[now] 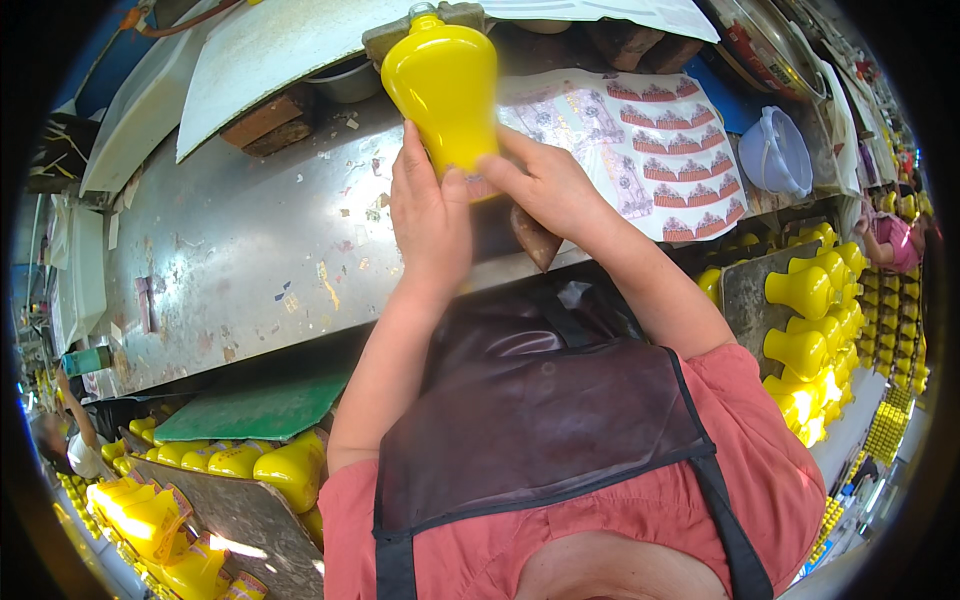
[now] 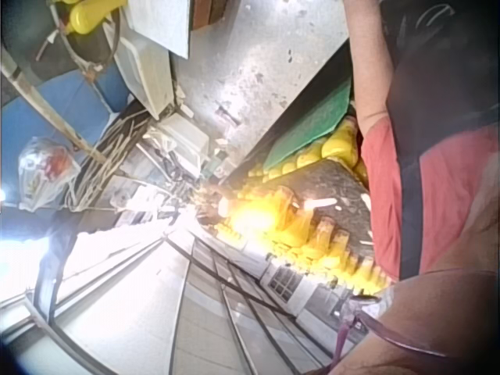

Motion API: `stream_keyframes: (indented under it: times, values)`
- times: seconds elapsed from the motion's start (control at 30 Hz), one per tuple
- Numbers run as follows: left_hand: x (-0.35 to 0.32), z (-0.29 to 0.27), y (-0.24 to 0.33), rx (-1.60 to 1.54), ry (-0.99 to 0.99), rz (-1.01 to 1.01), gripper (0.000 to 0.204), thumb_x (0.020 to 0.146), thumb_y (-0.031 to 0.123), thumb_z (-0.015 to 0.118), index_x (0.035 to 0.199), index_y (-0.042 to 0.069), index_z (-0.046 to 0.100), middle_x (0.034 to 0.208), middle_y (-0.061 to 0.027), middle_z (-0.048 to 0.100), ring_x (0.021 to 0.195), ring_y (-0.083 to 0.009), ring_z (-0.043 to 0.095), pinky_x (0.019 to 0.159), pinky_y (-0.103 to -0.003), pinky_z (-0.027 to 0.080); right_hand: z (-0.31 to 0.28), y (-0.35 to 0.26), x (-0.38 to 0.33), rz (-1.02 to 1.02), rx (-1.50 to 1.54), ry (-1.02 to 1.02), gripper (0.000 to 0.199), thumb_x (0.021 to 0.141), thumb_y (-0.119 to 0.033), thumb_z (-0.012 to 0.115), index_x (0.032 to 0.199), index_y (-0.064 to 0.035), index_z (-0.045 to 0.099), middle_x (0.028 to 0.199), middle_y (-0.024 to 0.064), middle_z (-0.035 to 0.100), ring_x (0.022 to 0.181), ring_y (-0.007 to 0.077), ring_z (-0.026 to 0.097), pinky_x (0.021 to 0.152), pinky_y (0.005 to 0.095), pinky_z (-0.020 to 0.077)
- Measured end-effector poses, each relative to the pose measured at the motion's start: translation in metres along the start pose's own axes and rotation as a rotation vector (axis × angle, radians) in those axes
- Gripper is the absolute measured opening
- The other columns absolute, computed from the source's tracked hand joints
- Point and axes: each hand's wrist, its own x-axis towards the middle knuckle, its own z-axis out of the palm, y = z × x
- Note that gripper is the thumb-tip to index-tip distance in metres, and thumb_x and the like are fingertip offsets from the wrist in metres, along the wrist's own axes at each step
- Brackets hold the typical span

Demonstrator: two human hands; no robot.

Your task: The person applies adhesive labels to yellow plastic containers. They peel a label from a sheet, position it on the container, and smooth it down with their fingers. The process is repeated for multiple containers.

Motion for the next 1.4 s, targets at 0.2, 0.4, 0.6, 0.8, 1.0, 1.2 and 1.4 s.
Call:
stream_keyframes:
  times: [0.2,0.4,0.6,0.8,1.0,1.2,1.4]
  values:
    - [0.001,-0.003,-0.003,-0.118,-0.018,-0.036,0.064,0.102,0.020,0.049,0.160,0.001,0.026,0.144,-0.0212,0.048,0.127,-0.0317,0.052,0.111,-0.041,0.040,-0.010,0.002,0.000,0.050,0.138,-0.063,0.053,0.101,-0.040,0.056,0.145,-0.0114,0.053,0.102,0.0202,0.073,0.092,0.0338,0.072,0.082,0.0401,0.0540]
    - [-0.003,-0.011,0.001,-0.484,-0.134,-0.190,0.077,0.097,0.013,0.063,0.162,0.006,0.023,0.148,-0.0162,0.045,0.124,-0.0219,0.051,0.109,-0.036,0.042,-0.010,0.007,0.000,-0.015,0.230,-0.096,0.050,0.103,-0.033,0.054,0.146,-0.0088,0.053,0.118,0.0204,0.071,0.108,0.0312,0.069,0.093,0.0362,0.0516]
    - [-0.002,-0.009,0.006,-0.446,-0.110,-0.191,0.089,0.087,0.014,0.073,0.160,0.006,0.023,0.147,-0.0165,0.045,0.124,-0.0230,0.051,0.108,-0.037,0.043,-0.026,0.006,0.004,0.102,0.273,-0.096,0.042,0.103,-0.030,0.055,0.137,-0.0060,0.061,0.106,0.0099,0.070,0.095,0.0195,0.067,0.083,0.0303,0.0518]
    - [-0.001,-0.006,0.004,-0.415,-0.055,-0.164,0.096,0.081,0.025,0.083,0.156,0.000,0.028,0.142,-0.0187,0.049,0.116,-0.0247,0.057,0.097,-0.037,0.049,-0.042,-0.011,-0.003,-0.316,0.122,0.094,0.027,0.090,-0.011,0.069,0.116,-0.0029,0.062,0.098,0.0099,0.069,0.090,0.0228,0.069,0.083,0.0333,0.0553]
    - [-0.005,-0.007,-0.003,-0.463,-0.097,-0.186,0.098,0.085,0.012,0.078,0.161,0.002,0.016,0.150,-0.0156,0.040,0.120,-0.0213,0.052,0.105,-0.037,0.046,-0.045,-0.043,0.006,-0.741,-0.354,0.246,0.027,0.086,-0.004,0.072,0.112,-0.0073,0.066,0.093,0.0133,0.070,0.083,0.0330,0.071,0.071,0.0391,0.0569]
    - [-0.008,0.003,-0.014,-0.394,0.012,-0.110,0.095,0.075,0.017,0.087,0.152,-0.002,0.035,0.142,-0.0199,0.049,0.111,-0.0251,0.061,0.094,-0.035,0.053,-0.032,-0.063,0.016,-0.889,-0.610,0.045,0.017,0.081,-0.011,0.069,0.098,-0.0080,0.064,0.080,0.0117,0.063,0.069,0.0316,0.069,0.059,0.0398,0.0551]
    - [-0.007,-0.005,-0.012,-0.377,-0.032,-0.141,0.087,0.082,0.017,0.081,0.153,-0.002,0.034,0.139,-0.0126,0.049,0.109,-0.0173,0.055,0.097,-0.031,0.048,-0.029,-0.073,0.016,-0.880,-0.722,-0.052,0.021,0.080,-0.011,0.068,0.100,-0.0078,0.064,0.081,0.0089,0.063,0.068,0.0274,0.069,0.057,0.0362,0.0541]
